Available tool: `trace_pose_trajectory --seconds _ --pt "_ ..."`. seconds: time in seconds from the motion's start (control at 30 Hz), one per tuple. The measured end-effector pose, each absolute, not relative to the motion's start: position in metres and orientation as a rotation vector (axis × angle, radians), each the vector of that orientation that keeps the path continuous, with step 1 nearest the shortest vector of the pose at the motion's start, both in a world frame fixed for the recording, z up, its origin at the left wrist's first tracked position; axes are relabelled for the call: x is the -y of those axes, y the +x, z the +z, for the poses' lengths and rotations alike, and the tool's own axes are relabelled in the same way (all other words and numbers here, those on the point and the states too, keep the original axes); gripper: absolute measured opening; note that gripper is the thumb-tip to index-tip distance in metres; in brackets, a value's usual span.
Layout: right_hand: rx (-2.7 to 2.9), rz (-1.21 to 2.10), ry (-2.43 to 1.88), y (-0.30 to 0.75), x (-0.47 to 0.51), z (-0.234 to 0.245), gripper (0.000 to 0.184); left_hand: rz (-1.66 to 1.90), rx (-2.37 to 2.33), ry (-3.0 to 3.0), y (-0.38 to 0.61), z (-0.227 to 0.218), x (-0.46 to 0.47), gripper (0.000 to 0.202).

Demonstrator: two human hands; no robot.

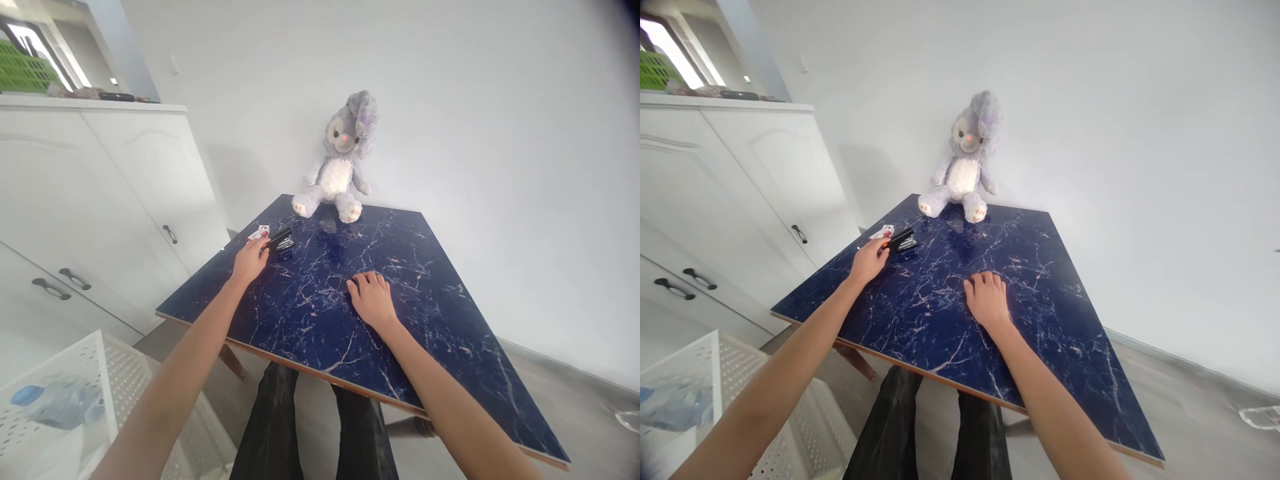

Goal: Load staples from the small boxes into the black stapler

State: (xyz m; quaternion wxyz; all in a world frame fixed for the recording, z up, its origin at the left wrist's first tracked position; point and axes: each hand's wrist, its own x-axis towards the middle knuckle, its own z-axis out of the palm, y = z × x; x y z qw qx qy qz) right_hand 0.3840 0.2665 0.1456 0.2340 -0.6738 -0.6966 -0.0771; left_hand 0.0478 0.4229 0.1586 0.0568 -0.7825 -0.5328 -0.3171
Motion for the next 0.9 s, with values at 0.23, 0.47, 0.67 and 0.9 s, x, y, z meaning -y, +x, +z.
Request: trace_pose_trajectory --seconds 0.23,0.47,0.67,0.9 --pt "1.879 -0.189 -1.693 0.368 -0.322 0.158 0.038 -0.902 1.788 -2.233 0.082 0.163 -0.440 0.045" --pt "1.836 0.027 -1.512 0.380 -0.320 0.154 0.035 -1.040 1.600 -2.560 0.085 0.157 -0.445 0.041" --pt "1.864 0.102 -1.509 0.377 -0.319 0.154 0.033 -1.271 1.695 -2.181 0.058 0.162 -0.446 0.035" --pt "1.913 0.125 -1.497 0.376 -0.320 0.153 0.033 -0.971 2.087 -2.063 0.032 0.158 -0.456 0.036"
